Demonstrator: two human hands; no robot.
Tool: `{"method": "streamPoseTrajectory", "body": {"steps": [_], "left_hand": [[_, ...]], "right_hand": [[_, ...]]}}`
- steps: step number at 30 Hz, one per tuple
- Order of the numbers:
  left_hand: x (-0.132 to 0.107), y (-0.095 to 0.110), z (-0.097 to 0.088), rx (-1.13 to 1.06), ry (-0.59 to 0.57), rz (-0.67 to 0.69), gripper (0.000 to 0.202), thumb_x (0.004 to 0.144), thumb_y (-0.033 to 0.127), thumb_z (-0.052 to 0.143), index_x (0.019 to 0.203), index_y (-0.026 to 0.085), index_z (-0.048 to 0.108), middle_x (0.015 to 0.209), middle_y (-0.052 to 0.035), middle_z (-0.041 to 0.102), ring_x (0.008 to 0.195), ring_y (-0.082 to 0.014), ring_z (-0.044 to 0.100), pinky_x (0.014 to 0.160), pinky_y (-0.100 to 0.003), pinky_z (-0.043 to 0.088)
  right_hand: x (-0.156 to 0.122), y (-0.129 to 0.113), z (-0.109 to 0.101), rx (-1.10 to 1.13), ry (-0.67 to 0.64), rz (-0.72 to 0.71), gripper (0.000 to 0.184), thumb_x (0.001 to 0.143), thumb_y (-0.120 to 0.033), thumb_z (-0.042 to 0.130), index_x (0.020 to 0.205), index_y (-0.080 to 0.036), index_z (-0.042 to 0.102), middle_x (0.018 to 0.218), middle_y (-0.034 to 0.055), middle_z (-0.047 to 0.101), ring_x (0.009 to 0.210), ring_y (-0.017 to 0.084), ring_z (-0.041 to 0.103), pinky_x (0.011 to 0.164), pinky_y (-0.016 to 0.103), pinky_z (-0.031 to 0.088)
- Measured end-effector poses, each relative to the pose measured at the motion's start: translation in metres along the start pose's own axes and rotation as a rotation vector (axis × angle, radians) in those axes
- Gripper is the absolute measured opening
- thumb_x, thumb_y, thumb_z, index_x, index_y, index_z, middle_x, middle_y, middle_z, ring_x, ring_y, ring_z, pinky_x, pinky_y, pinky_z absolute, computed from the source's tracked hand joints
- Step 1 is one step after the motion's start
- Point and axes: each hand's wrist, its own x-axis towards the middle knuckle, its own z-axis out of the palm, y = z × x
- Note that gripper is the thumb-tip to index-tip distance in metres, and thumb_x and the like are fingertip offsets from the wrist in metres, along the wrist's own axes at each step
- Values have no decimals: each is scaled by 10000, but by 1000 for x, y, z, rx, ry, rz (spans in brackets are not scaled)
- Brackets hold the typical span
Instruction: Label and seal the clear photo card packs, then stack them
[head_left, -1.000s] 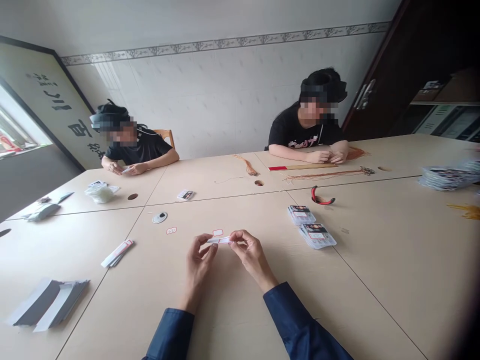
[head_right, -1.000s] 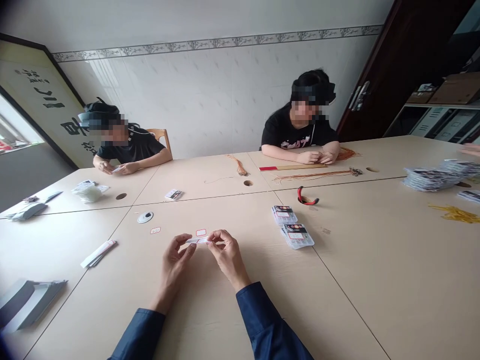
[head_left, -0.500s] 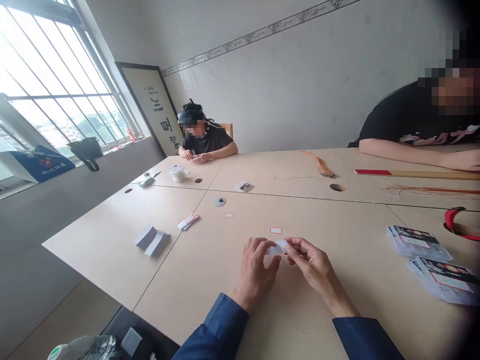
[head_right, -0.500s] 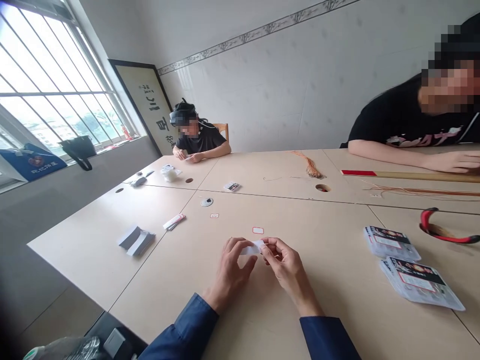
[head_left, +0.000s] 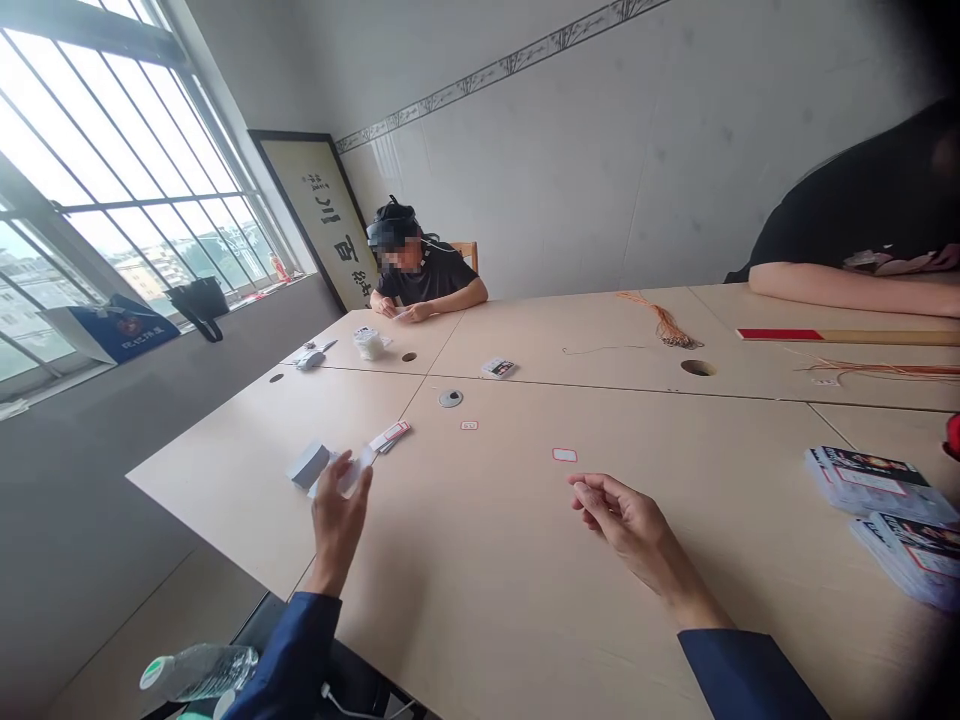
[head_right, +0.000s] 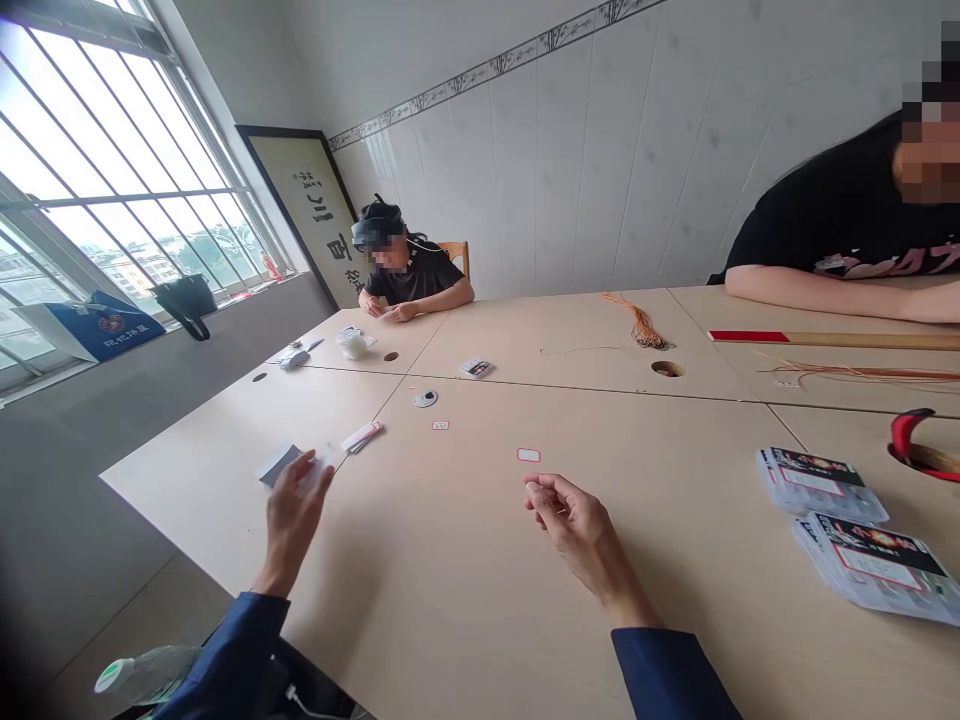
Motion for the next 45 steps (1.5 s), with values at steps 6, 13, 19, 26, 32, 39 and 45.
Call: {"method": "streamPoseTrajectory", "body": {"steps": [6,13,19,26,32,39,45], "left_hand": [[46,-41,-36,357,42,-94,447,797,444,560,1113,149,672,1088,-129,665,1042,-273,616,952,-397,469],[50,-58,-23,465,-24,-80,409,767,418,565,1064,167,691,1092,-157,662,1112,-346,568,973,-453,437],[51,-64,-19,523,-59,-59,407,775,414,558,1106,200,657,1130,-136,662,1127,-336,572,980,-450,427],[52,-68,-23,511,-133,-43,447,794,393,537,1185,189,609,1070,-107,693,1062,-289,615,919,-407,456],[46,-45,-25,507,-31,100,511,797,430,529,1213,142,606,1169,-160,638,1078,-322,582,962,-473,447],[39,8,12,329,26,266,365,842,343,534,1162,191,623,1125,-122,613,1112,-314,542,996,-490,436],[44,44,83,230,-149,288,324,837,281,536,1136,193,627,1129,-113,609,1087,-286,560,988,-445,445]], "right_hand": [[2,4,-1,-52,-3,-15,584,829,-724,545,1053,-204,684,830,61,638,752,171,569,719,277,525],[4,8,-1,-46,-1,-13,606,811,-721,561,1066,-184,683,817,68,636,763,185,573,712,284,526],[4,8,-1,-44,-14,-8,604,826,-704,558,1095,-175,669,845,78,638,790,196,590,738,294,526],[2,4,-1,-46,-18,-29,568,840,-682,554,1073,-177,669,834,71,634,808,193,592,739,283,515],[2,0,0,-72,-10,-45,540,845,-653,556,1059,-169,663,822,61,631,727,167,565,675,265,487],[0,-3,1,-66,0,-64,457,870,-593,546,992,-164,646,805,54,624,717,167,558,649,255,463],[-1,-8,2,-55,3,-70,305,889,-442,472,720,-189,503,700,12,563,618,131,466,568,227,388]]}}
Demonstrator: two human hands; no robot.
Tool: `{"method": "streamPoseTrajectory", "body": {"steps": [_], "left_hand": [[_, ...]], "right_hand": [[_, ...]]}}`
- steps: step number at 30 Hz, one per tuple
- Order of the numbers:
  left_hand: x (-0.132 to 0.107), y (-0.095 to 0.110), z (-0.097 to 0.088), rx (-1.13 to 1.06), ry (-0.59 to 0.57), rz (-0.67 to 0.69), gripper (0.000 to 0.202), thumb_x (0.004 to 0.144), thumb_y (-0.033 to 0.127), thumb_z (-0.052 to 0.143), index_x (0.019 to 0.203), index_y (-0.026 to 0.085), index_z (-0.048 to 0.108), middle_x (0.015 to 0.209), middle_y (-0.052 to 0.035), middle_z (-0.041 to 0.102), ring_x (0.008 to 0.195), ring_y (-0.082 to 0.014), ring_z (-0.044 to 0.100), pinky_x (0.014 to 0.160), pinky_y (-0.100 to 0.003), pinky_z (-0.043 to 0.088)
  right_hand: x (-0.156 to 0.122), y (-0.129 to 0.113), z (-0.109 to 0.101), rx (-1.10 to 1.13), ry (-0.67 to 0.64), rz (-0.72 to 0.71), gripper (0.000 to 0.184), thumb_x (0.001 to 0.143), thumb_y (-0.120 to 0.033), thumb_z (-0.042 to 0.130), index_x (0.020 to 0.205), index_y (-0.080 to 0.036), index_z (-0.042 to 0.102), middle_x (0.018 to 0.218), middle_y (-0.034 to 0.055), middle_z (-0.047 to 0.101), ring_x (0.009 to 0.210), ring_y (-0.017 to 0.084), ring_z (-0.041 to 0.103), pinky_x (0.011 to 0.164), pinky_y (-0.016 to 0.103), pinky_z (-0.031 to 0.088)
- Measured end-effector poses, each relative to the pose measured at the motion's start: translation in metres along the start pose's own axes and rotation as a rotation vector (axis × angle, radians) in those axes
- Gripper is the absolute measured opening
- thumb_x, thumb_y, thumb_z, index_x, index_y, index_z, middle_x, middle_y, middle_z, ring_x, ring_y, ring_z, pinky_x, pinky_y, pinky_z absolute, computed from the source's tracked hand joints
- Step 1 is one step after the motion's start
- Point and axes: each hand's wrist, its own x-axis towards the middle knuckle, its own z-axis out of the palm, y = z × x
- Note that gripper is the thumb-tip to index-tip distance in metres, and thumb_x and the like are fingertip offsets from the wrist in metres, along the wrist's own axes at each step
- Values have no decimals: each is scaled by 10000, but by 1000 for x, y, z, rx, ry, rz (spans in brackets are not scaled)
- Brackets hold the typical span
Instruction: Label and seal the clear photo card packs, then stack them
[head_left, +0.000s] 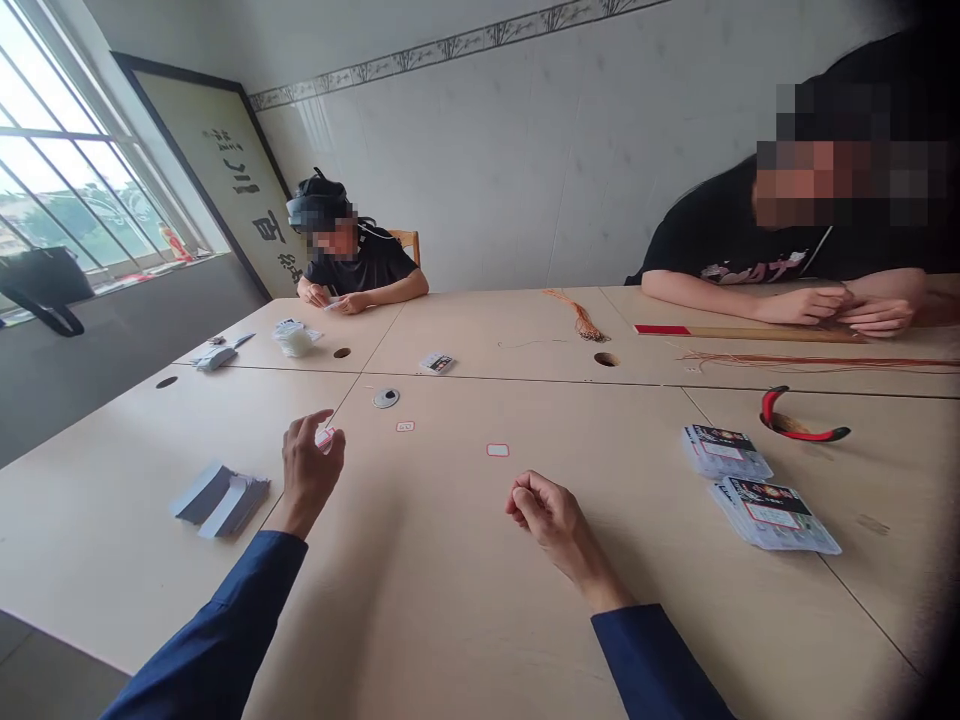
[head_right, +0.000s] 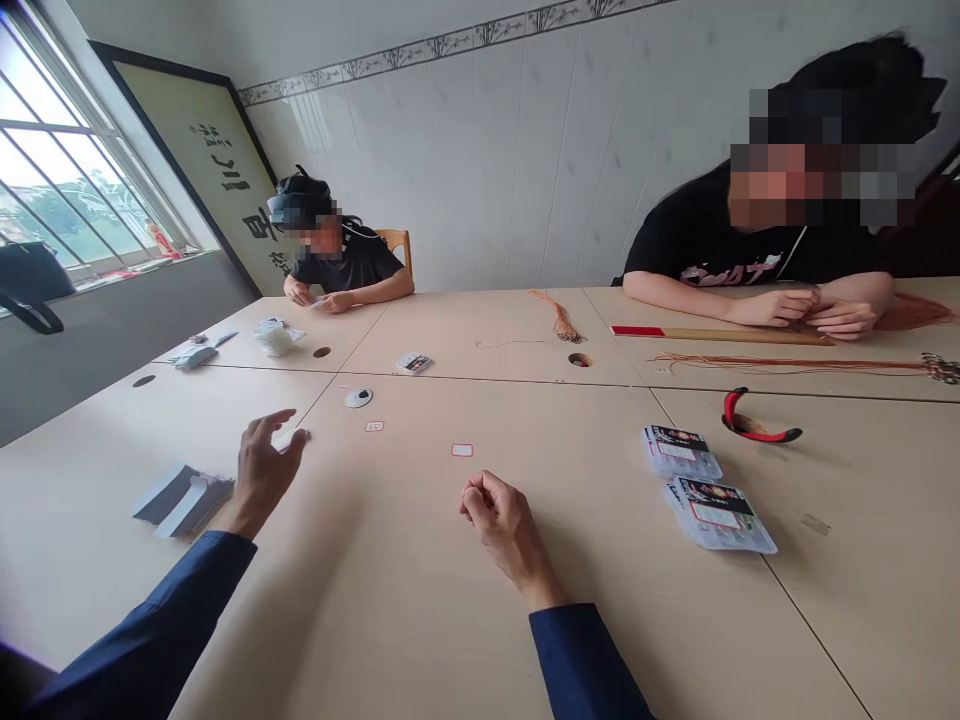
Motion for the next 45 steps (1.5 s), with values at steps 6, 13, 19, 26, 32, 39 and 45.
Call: {"method": "streamPoseTrajectory", "body": {"steps": [6,13,19,26,32,39,45], "left_hand": [[25,33,67,-41,-183,63,346,857,260,502,1182,188,596,1173,-127,603,1146,-293,545,1009,-450,422],[59,67,141,-78,-299,193,383,892,239,447,1241,185,596,1294,-126,586,1210,-309,510,1017,-458,413],[87,79,178,-87,-386,296,403,906,220,441,1277,181,594,1384,-123,540,1340,-308,402,1132,-476,283],[73,86,155,-106,-438,366,304,913,276,442,1034,196,709,1012,-103,665,1052,-268,572,993,-414,422],[24,79,128,-76,-424,305,577,873,474,517,1362,167,508,1290,-149,577,1191,-320,501,1017,-472,396],[30,89,125,22,-538,394,638,838,379,551,1441,222,419,1408,-127,514,1341,-349,380,1104,-499,270],[7,95,110,29,-466,276,701,801,476,605,1424,206,433,1264,-147,573,1179,-347,468,1011,-480,346]], "right_hand": [[-2,-3,2,-6,23,40,299,908,-414,424,696,-203,419,679,-3,542,582,120,412,534,217,330],[2,-1,4,-3,14,78,362,933,-476,422,707,-196,455,630,-13,465,550,111,355,499,212,272],[1,1,4,38,9,119,396,939,-534,424,743,-193,474,681,4,523,566,112,402,508,207,316],[2,-4,4,43,25,109,401,932,-545,468,751,-189,507,672,0,524,555,106,407,482,196,312],[3,-4,4,78,97,101,382,909,-560,495,817,-194,557,661,-4,548,569,120,477,514,201,389],[2,-3,6,83,137,53,462,883,-635,512,851,-181,595,657,16,567,592,141,530,546,222,457],[2,-1,6,80,139,46,461,882,-637,512,869,-185,602,645,9,556,570,137,510,516,217,439]]}}
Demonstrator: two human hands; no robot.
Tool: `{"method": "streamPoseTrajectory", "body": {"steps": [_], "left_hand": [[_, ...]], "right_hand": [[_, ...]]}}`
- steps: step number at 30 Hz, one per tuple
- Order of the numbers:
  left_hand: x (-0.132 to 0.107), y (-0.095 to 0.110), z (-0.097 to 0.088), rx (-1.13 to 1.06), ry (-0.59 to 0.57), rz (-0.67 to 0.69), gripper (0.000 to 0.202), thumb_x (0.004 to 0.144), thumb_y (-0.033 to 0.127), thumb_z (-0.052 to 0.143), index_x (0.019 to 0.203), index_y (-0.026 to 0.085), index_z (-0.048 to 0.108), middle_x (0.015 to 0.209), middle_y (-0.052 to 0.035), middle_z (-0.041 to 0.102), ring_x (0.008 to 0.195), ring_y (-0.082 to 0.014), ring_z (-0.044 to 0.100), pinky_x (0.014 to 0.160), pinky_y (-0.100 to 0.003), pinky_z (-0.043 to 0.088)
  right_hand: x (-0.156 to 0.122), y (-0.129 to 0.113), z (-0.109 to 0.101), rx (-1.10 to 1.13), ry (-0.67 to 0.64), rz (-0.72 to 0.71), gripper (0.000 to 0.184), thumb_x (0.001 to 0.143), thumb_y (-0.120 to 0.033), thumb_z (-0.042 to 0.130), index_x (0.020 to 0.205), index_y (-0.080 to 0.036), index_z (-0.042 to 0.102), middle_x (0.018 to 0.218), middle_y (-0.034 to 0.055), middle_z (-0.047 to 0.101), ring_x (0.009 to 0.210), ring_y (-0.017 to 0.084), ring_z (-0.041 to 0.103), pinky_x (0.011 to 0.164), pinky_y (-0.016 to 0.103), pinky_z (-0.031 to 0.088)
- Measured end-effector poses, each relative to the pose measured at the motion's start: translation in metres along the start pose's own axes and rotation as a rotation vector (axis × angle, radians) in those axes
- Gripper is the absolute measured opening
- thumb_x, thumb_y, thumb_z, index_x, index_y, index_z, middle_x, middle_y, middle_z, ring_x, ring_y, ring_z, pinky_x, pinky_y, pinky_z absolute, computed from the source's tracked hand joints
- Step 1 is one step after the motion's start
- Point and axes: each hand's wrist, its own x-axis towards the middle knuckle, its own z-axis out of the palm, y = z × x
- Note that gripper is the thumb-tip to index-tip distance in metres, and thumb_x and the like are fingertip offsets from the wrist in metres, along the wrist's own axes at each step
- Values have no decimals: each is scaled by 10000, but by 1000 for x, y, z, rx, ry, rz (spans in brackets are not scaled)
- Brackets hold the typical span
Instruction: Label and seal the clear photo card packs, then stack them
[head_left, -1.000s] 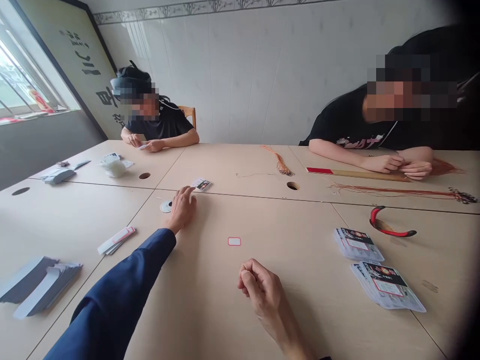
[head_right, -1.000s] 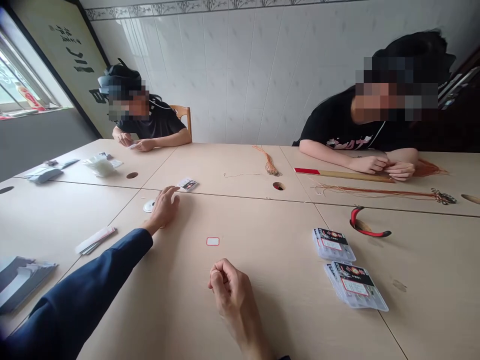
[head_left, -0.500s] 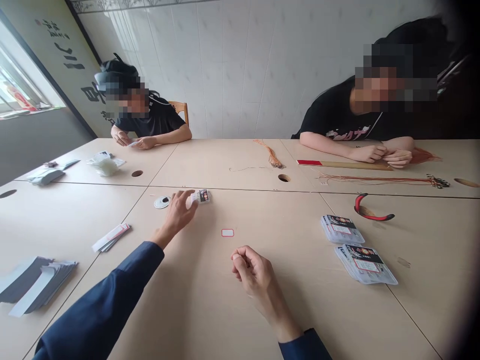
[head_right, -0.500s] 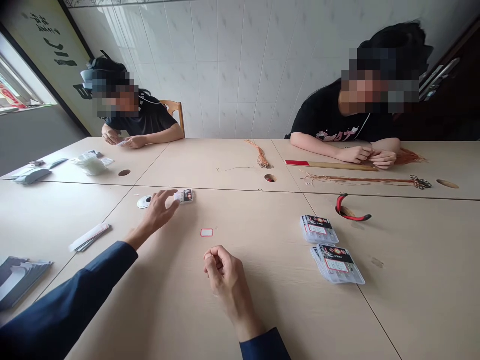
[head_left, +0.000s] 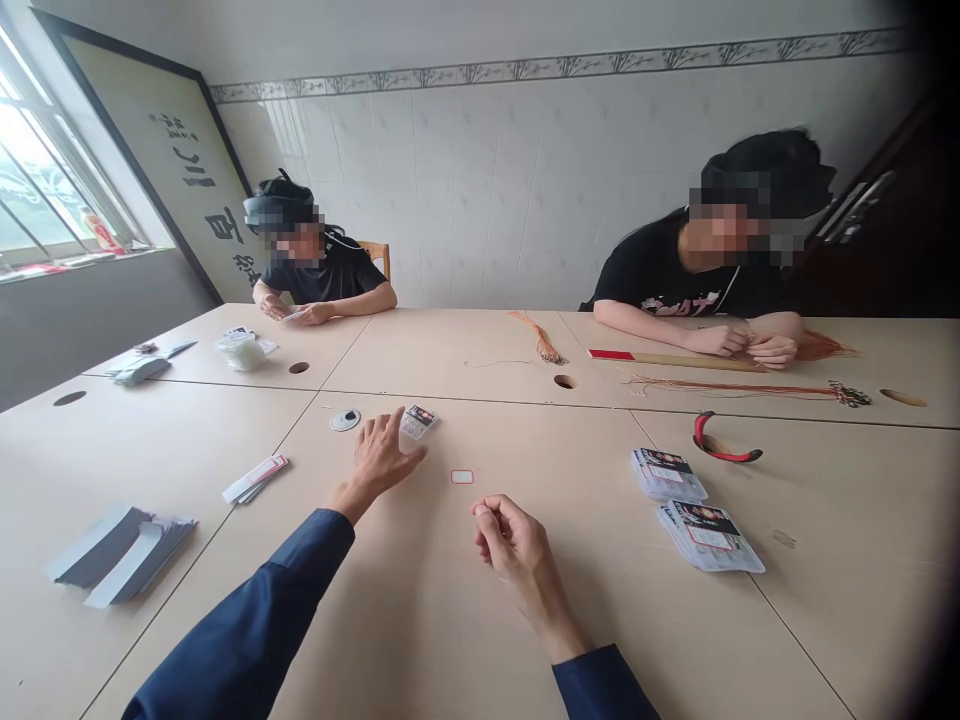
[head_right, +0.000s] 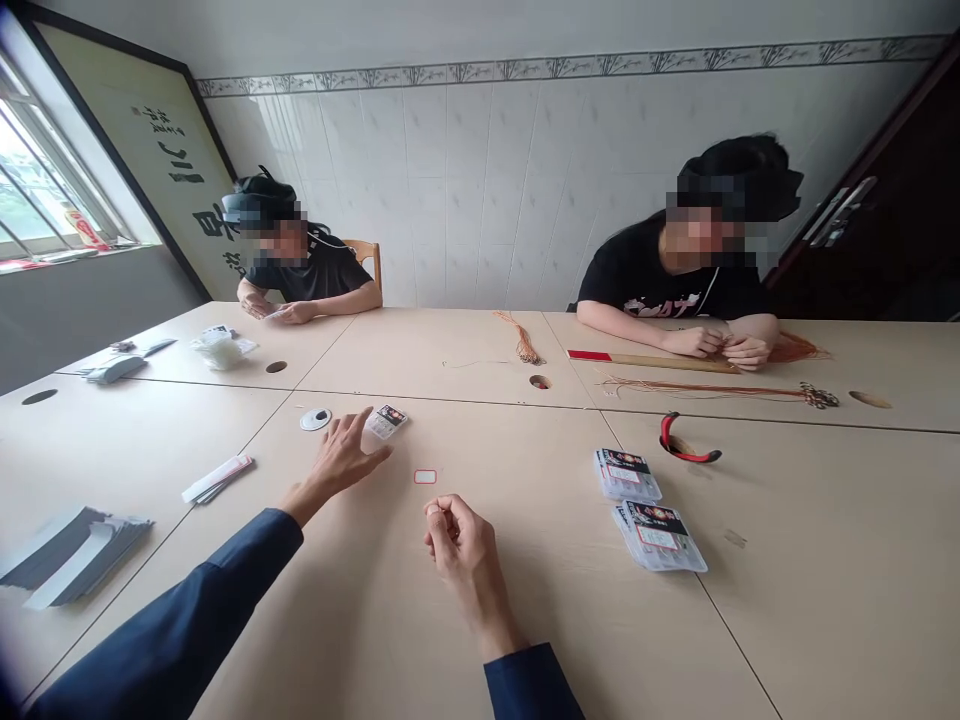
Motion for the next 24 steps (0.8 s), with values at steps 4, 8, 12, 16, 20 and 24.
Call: {"method": "streamPoseTrajectory", "body": {"steps": [4,8,12,16,20,24], "left_hand": [[-17,7,8,-39,23,-46,657,814,406,595,1412,185,440,1336,-163,537,1234,-356,441,1016,-491,339],[-6,9,15,-66,82,-26,680,826,371,585,1444,164,390,1444,-180,453,1342,-366,361,1101,-512,251],[8,10,19,-96,88,-82,765,821,379,595,1467,68,327,1288,-217,561,1266,-379,440,1089,-508,278],[-7,25,14,-186,126,-115,770,807,369,627,1462,86,338,1215,-194,585,1213,-359,476,1016,-489,383],[-52,56,13,-468,221,-13,747,803,370,662,1457,197,344,1204,-130,570,1115,-299,555,943,-474,461],[-95,82,26,-724,175,24,753,786,354,698,1450,240,362,1224,-113,521,974,-225,604,854,-406,529]], "right_hand": [[0,-1,0,-22,34,-13,426,890,-601,517,872,-186,609,649,6,562,565,131,513,516,209,433],[0,-1,-2,-43,63,-25,422,893,-588,513,858,-179,609,649,12,556,583,138,526,519,210,428],[2,1,-3,-77,81,-29,438,886,-596,511,861,-173,619,642,18,571,566,137,515,513,218,417],[4,2,-4,-55,83,-15,480,890,-625,500,906,-164,634,707,48,619,626,156,556,545,231,460],[4,1,-4,40,108,-6,583,888,-657,501,1135,-142,622,930,113,688,778,203,635,611,265,533],[6,1,-6,137,137,-54,564,899,-613,524,1214,-148,580,1010,116,690,840,218,655,635,281,560]]}}
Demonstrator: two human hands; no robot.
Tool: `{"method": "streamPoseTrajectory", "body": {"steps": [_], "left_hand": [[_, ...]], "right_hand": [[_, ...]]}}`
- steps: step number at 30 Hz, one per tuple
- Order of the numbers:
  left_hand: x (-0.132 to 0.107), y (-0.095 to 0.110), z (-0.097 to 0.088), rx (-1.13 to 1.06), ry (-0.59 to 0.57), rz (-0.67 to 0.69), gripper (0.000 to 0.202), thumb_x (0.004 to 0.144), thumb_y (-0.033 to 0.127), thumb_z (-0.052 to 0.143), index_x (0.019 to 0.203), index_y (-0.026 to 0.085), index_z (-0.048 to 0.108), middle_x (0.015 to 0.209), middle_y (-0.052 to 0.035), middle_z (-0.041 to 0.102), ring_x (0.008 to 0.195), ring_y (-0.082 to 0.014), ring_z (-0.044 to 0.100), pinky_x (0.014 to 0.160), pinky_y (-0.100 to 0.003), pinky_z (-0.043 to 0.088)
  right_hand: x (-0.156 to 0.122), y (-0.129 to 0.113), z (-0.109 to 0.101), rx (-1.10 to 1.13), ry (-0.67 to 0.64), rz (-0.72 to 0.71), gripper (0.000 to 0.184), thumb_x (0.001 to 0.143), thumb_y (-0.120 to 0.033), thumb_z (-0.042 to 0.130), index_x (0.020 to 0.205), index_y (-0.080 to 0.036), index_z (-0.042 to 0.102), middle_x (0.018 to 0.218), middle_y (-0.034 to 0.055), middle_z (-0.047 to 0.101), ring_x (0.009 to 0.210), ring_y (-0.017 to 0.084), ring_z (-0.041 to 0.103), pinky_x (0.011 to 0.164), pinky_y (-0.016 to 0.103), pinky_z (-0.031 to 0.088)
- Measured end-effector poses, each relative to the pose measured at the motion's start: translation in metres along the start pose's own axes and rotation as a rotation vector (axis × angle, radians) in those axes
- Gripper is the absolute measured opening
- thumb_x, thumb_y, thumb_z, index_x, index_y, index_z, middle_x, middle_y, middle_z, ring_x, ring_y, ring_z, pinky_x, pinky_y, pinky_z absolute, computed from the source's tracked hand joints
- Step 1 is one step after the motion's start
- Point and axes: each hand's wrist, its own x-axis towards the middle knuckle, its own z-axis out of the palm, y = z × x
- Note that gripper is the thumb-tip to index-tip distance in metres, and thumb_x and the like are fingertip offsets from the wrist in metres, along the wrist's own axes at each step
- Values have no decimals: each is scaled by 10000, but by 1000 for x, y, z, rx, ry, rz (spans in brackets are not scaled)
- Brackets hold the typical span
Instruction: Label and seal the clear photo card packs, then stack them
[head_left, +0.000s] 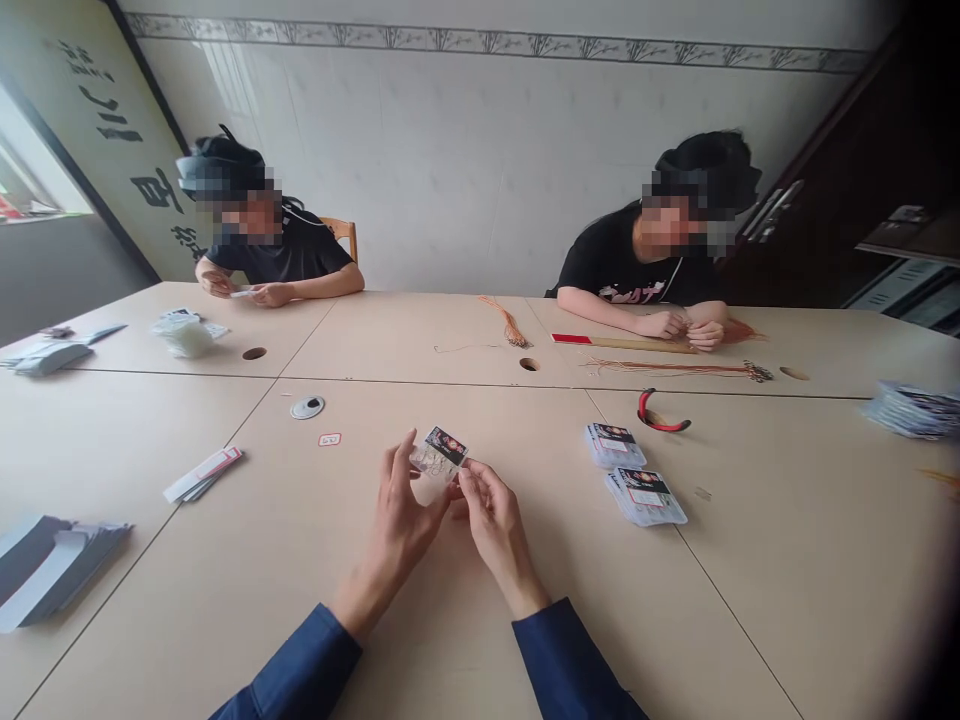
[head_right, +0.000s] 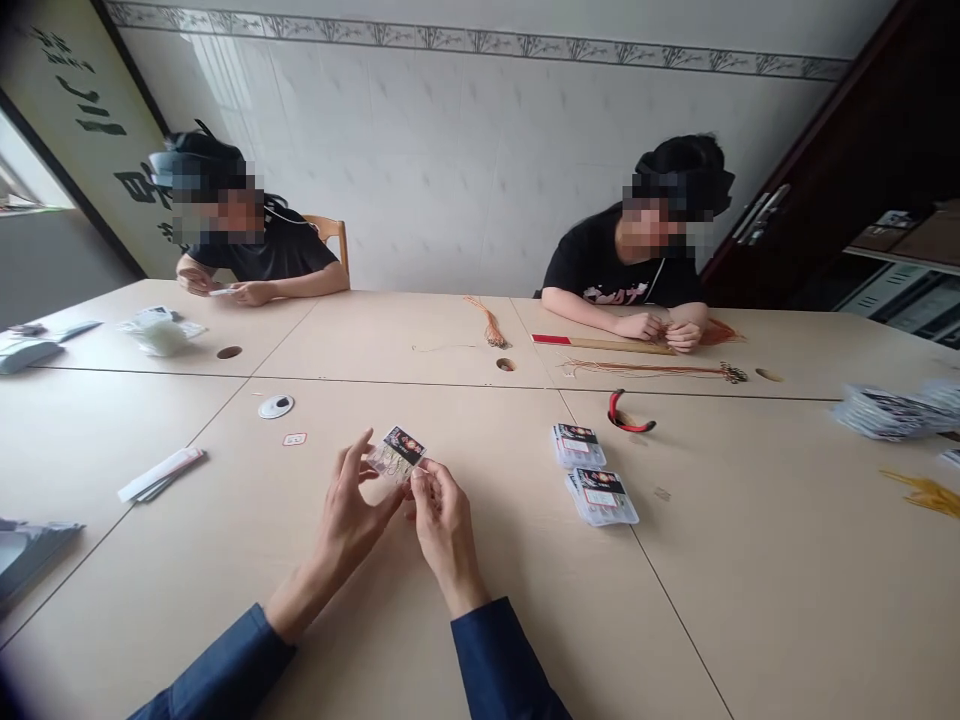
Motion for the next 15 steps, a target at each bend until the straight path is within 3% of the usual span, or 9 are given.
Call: {"method": "streamPoseTrajectory", "body": {"steps": [4,9,15], "left_hand": [[-16,2,9,-278,-82,-111,702,779,315,694,1420,239,418,1249,-106,485,948,-189,622,833,-353,545],[-8,2,-2,-589,-181,-346,469,805,288,642,1261,186,597,1042,-57,615,750,-136,632,748,-285,526],[-2,3,-4,-756,-226,-414,362,756,220,653,1105,125,659,937,-62,691,640,-121,619,663,-261,538]], "right_hand": [[3,0,-5,47,76,-31,463,885,-536,576,1148,-155,590,940,82,689,769,195,649,628,276,557],[5,-1,-9,-20,114,-29,442,889,-516,563,1130,-150,621,946,79,678,753,178,617,552,242,524],[3,-2,-6,-73,94,-68,411,904,-492,549,1107,-145,635,867,59,667,724,170,598,578,246,519]]}}
